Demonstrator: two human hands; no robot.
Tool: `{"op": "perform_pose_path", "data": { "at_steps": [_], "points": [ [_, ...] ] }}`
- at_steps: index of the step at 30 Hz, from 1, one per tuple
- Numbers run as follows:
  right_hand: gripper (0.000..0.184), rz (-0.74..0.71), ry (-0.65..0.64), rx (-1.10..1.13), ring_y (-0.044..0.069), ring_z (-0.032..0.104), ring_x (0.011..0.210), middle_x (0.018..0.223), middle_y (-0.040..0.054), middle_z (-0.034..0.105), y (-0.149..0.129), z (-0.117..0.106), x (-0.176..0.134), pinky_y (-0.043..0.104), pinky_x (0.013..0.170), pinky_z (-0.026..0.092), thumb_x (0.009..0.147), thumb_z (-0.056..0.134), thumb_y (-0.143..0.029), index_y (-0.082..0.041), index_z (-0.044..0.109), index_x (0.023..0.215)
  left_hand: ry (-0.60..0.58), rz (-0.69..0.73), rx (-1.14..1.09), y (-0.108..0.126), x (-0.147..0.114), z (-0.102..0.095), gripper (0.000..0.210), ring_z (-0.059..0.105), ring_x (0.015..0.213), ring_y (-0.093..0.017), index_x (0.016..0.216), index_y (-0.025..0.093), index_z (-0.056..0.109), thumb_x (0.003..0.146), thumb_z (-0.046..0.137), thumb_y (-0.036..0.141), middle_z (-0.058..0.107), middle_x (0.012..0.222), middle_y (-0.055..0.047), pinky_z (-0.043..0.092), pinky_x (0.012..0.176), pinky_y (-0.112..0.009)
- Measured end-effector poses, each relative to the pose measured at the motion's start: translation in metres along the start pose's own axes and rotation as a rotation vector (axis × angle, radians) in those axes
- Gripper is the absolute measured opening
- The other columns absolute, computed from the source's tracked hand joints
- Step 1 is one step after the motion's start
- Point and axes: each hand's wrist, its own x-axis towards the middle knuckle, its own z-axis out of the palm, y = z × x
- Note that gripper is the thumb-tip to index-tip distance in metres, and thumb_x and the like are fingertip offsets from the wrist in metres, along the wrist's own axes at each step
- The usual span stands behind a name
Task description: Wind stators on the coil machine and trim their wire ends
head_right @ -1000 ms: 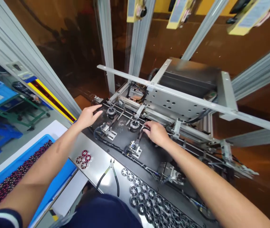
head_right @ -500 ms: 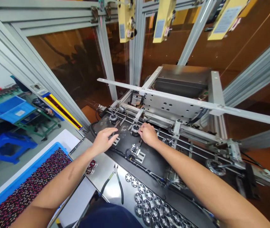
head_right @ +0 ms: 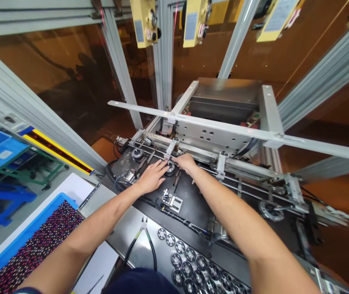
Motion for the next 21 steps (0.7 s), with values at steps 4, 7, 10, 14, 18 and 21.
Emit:
{"op": "perform_pose_path", "data": {
  "at_steps": [4, 7, 10, 14, 18, 21],
  "points": [
    [0.024, 0.06, -0.11, 0.065, 0.017, 0.066, 0.086, 0.103, 0.005, 0.066, 0.006, 0.002, -0.008, 0.034, 0.074, 0.059, 0.095, 0.063, -0.034, -0.014, 0.063, 0.109, -0.047, 0.016, 0.003, -0.001, 0.001, 0.006, 0.055, 0.032, 0.147, -0.031, 0.143, 0.021, 0.044, 0.09, 0.053, 0.019, 0.037, 0.159, -0.013, 0.039, 0.112, -0.053],
    [0.024, 0.061, -0.118, 0.072, 0.016, 0.066, 0.084, 0.102, 0.0048, 0.066, 0.001, 0.005, -0.011, 0.033, 0.072, 0.058, 0.095, 0.063, -0.034, -0.014, 0.063, 0.108, -0.066, 0.022, 0.02, 0.0, 0.003, 0.007, 0.059, 0.032, 0.147, -0.031, 0.144, 0.019, 0.043, 0.086, 0.053, 0.014, 0.036, 0.159, -0.014, 0.038, 0.112, -0.052],
    [0.025, 0.017, -0.105, 0.028, 0.017, 0.066, 0.085, 0.102, 0.0046, 0.066, -0.015, 0.001, -0.02, 0.034, 0.074, 0.058, 0.095, 0.062, -0.035, -0.013, 0.063, 0.107, -0.075, 0.021, 0.051, 0.003, 0.004, 0.002, 0.063, 0.036, 0.145, -0.032, 0.143, 0.018, 0.045, 0.082, 0.055, 0.009, 0.038, 0.158, -0.014, 0.039, 0.112, -0.052],
    [0.026, -0.135, -0.131, -0.043, 0.017, 0.067, 0.083, 0.094, 0.0026, 0.07, -0.028, -0.036, -0.062, 0.034, 0.077, 0.056, 0.09, 0.069, -0.038, -0.013, 0.068, 0.096, -0.067, 0.008, 0.069, 0.006, 0.003, -0.003, 0.067, 0.038, 0.143, -0.034, 0.142, 0.018, 0.046, 0.078, 0.057, 0.004, 0.037, 0.159, -0.014, 0.04, 0.11, -0.054],
    [0.021, -0.222, -0.127, -0.11, 0.016, 0.068, 0.075, 0.078, -0.0005, 0.074, 0.004, -0.109, -0.122, 0.025, 0.072, 0.052, 0.081, 0.075, -0.038, -0.018, 0.075, 0.085, -0.018, -0.004, 0.033, 0.009, -0.004, -0.012, 0.061, 0.038, 0.144, -0.035, 0.138, 0.02, 0.051, 0.079, 0.057, 0.005, 0.043, 0.155, -0.013, 0.041, 0.109, -0.056],
    [0.022, -0.17, 0.061, -0.216, 0.019, 0.068, 0.073, 0.072, 0.0023, 0.072, 0.046, -0.147, -0.149, 0.028, 0.07, 0.052, 0.09, 0.063, -0.032, -0.016, 0.073, 0.079, 0.065, 0.001, -0.004, 0.019, -0.009, -0.03, 0.044, 0.049, 0.136, -0.031, 0.128, 0.019, 0.06, 0.084, 0.059, 0.014, 0.058, 0.142, -0.013, 0.044, 0.11, -0.049]
  ]
}}
